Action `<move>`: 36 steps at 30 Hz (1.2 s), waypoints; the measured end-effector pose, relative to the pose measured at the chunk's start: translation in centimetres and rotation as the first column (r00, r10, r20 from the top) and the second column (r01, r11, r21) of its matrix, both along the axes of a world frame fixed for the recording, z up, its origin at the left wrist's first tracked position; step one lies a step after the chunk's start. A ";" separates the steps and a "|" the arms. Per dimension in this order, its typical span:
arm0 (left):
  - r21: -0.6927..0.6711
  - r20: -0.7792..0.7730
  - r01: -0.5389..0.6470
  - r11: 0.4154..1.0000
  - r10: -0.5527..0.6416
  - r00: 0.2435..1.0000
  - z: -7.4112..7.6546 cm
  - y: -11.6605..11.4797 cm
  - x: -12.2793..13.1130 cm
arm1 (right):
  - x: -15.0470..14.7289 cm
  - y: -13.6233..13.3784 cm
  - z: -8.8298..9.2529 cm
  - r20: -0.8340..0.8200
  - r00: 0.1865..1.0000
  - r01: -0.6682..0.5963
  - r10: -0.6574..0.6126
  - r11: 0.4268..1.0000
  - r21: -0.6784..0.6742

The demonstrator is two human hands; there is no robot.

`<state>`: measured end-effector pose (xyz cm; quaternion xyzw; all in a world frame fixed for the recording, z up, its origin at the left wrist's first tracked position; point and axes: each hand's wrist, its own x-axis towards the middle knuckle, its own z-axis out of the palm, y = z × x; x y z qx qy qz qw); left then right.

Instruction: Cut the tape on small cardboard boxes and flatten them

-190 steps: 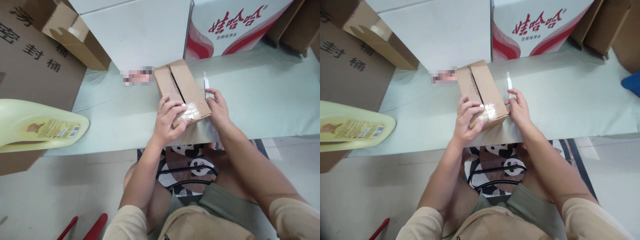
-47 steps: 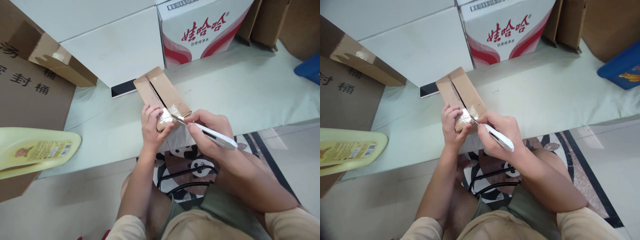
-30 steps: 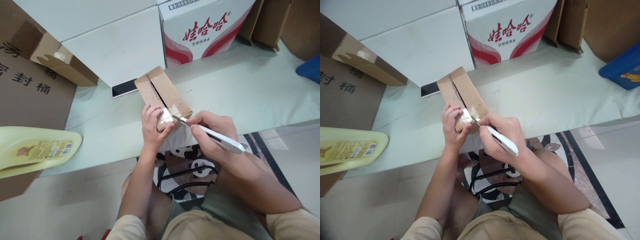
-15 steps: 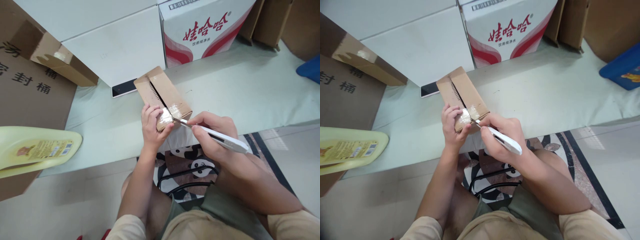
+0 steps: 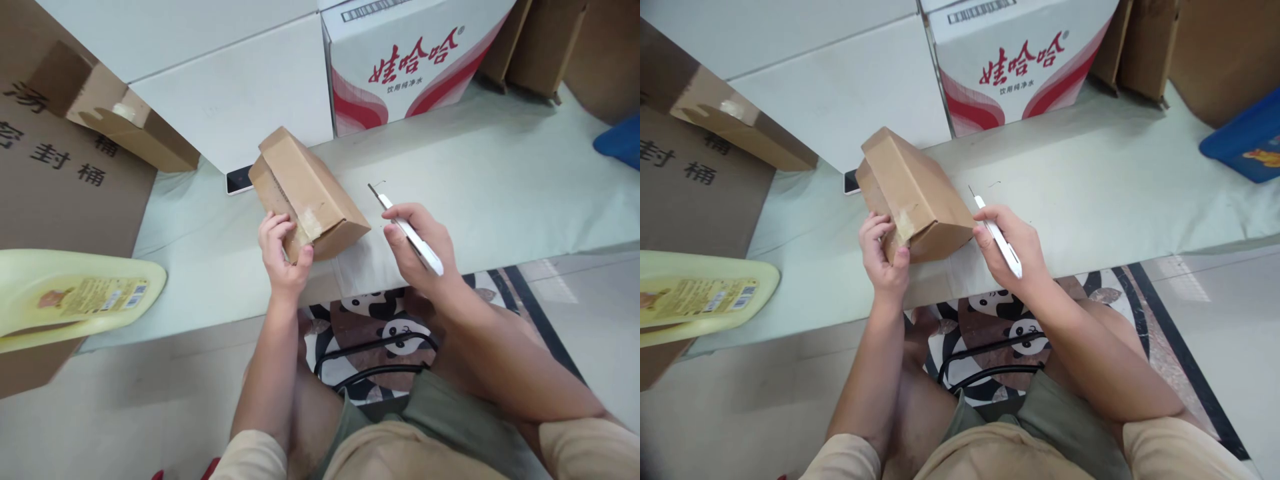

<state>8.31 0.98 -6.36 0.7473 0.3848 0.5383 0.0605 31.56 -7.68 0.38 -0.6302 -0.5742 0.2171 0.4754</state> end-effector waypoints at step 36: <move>-0.229 0.247 0.034 0.973 0.024 0.969 -2.0 0.2 -1.8 | 0.1 2.9 -8.2 0.109 0.955 -0.260 0.277 0.954 -0.152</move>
